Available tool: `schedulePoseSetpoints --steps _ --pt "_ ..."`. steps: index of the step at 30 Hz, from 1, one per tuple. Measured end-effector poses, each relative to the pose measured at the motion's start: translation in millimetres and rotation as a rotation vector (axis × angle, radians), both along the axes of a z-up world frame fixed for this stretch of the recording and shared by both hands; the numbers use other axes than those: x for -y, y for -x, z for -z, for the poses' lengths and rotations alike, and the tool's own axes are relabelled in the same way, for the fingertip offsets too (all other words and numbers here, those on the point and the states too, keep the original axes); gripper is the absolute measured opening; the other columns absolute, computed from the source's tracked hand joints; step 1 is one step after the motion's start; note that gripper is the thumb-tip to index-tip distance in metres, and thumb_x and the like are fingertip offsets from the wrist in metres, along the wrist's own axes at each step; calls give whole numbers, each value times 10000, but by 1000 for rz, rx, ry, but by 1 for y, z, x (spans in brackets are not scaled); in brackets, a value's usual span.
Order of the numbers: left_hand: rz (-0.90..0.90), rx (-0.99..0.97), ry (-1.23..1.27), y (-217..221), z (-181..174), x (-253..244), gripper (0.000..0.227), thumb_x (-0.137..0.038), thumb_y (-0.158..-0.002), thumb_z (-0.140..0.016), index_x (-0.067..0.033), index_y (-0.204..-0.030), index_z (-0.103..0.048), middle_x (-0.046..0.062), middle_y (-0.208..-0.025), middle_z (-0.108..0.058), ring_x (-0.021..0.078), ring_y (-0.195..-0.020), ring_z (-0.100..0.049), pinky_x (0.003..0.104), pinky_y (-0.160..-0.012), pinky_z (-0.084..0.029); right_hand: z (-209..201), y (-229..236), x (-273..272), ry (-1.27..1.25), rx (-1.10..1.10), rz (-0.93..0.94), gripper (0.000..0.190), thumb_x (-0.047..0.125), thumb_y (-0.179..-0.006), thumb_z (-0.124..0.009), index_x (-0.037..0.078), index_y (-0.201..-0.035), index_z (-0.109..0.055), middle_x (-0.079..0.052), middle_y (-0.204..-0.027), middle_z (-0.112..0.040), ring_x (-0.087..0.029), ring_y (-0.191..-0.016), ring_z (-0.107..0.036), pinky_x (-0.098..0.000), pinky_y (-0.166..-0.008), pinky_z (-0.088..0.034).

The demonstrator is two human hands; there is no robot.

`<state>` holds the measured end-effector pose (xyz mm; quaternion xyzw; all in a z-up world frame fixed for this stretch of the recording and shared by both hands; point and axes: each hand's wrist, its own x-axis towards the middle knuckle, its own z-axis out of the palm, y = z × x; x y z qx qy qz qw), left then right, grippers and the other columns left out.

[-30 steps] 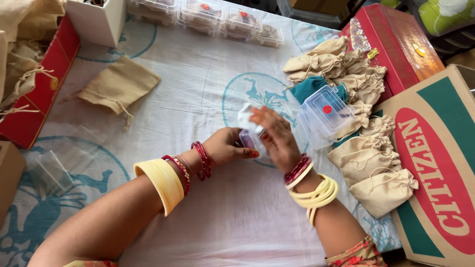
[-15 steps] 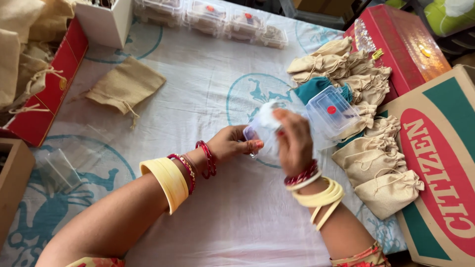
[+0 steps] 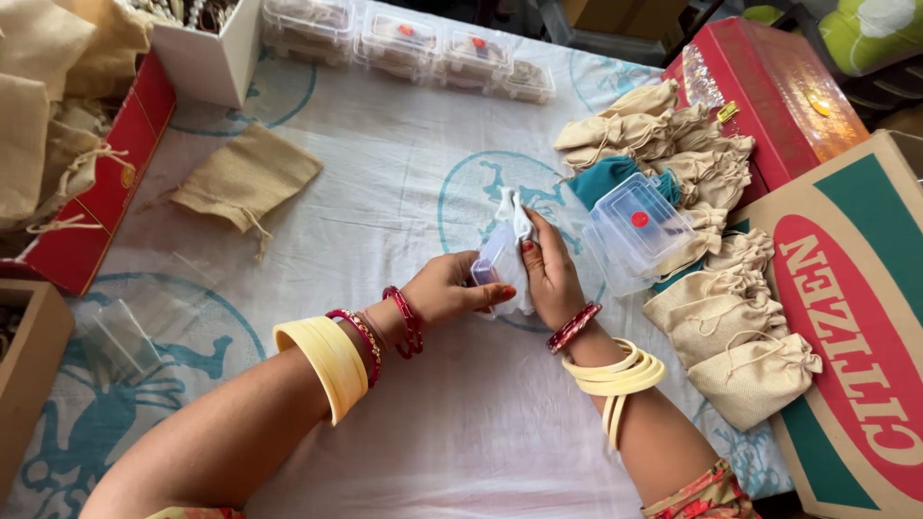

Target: Packing various jewelry items like beads and necklaces into small plastic boxes and fabric pouches.

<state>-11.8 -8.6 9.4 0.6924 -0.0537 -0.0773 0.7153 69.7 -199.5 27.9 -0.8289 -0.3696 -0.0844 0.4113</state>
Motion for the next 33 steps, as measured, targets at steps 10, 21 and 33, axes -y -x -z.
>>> schedulePoseSetpoints --steps 10,21,33 --pt "-119 439 -482 18 -18 -5 524 -320 -828 -779 22 -1188 -611 177 -908 -699 299 -822 -702 421 -725 -561 -6 -17 22 -143 -458 -190 383 231 -992 -681 14 -1302 -618 -93 -1072 -728 -175 -989 -653 -311 -844 -532" --pt "-325 834 -1085 21 -8 -4 343 -16 -788 -646 -177 -1090 -639 38 -1078 -618 268 -1118 -594 495 -1056 -356 -25 -9 37 -326 238 141 285 222 -1070 -663 -18 -1215 -608 -185 -1094 -637 -306 -968 -617 -331 -905 -508" --pt "-576 709 -1003 23 -28 -10 696 -531 -670 -877 -171 -1198 -602 144 -1466 -425 376 -1453 -288 606 -1147 -104 -41 29 -1 369 298 -87 277 86 -825 -712 23 -1094 -690 -154 -992 -723 -344 -928 -654 -456 -870 -465"
